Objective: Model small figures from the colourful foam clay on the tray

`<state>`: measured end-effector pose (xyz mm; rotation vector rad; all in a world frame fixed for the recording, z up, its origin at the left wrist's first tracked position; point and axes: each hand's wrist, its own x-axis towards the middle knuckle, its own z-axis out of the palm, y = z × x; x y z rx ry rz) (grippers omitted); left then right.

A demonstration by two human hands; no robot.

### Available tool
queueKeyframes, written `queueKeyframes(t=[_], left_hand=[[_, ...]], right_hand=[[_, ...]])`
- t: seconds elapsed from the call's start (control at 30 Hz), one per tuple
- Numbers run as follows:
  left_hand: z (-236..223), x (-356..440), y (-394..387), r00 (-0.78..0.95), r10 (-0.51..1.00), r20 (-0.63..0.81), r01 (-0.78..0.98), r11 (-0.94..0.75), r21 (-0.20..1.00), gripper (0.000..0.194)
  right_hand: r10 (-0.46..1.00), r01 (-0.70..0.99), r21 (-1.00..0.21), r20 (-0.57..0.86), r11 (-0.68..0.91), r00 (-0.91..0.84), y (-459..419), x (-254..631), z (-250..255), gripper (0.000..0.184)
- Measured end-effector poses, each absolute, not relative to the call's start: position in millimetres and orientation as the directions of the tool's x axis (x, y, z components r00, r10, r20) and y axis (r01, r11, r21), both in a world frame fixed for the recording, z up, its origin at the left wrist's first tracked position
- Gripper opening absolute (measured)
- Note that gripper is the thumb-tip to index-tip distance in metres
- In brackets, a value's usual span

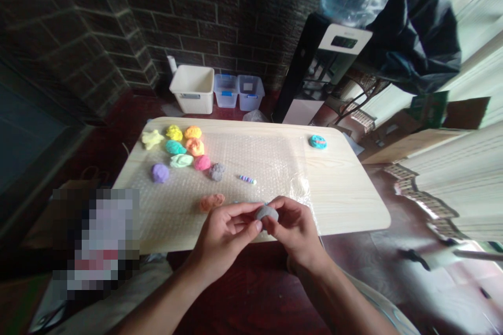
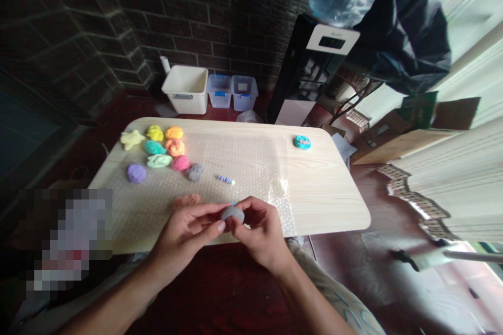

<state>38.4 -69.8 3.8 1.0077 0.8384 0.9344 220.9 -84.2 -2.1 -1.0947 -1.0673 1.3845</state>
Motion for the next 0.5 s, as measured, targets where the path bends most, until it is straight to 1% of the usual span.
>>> queueKeyframes(t=[0.1,0.2,0.33,0.5], left_hand=[[2.3,39.2,-69.8,0.357,0.923,-0.145,-0.246,0.243,0.938,0.035],[0.8,39.8,-68.7,0.341,0.929,-0.145,-0.262,0.242,0.934,0.031],[0.9,40.0,-68.0,0.321,0.938,-0.127,-0.284,0.224,0.932,0.027],[0.7,40.5,-69.3,0.314,0.942,-0.12,-0.302,0.219,0.928,0.029]], right_hand=[[0.996,-0.181,-0.981,-0.066,-0.075,-0.057,-84.2,220.7,-1.6,0.037],[0.994,-0.166,-0.982,-0.072,-0.086,-0.083,-84.7,220.8,-1.6,0.036],[0.991,-0.203,-0.974,-0.082,-0.102,-0.107,-85.3,220.9,-1.1,0.033],[0.992,-0.211,-0.973,-0.079,-0.098,-0.095,-85.5,222.0,-1.2,0.03]])
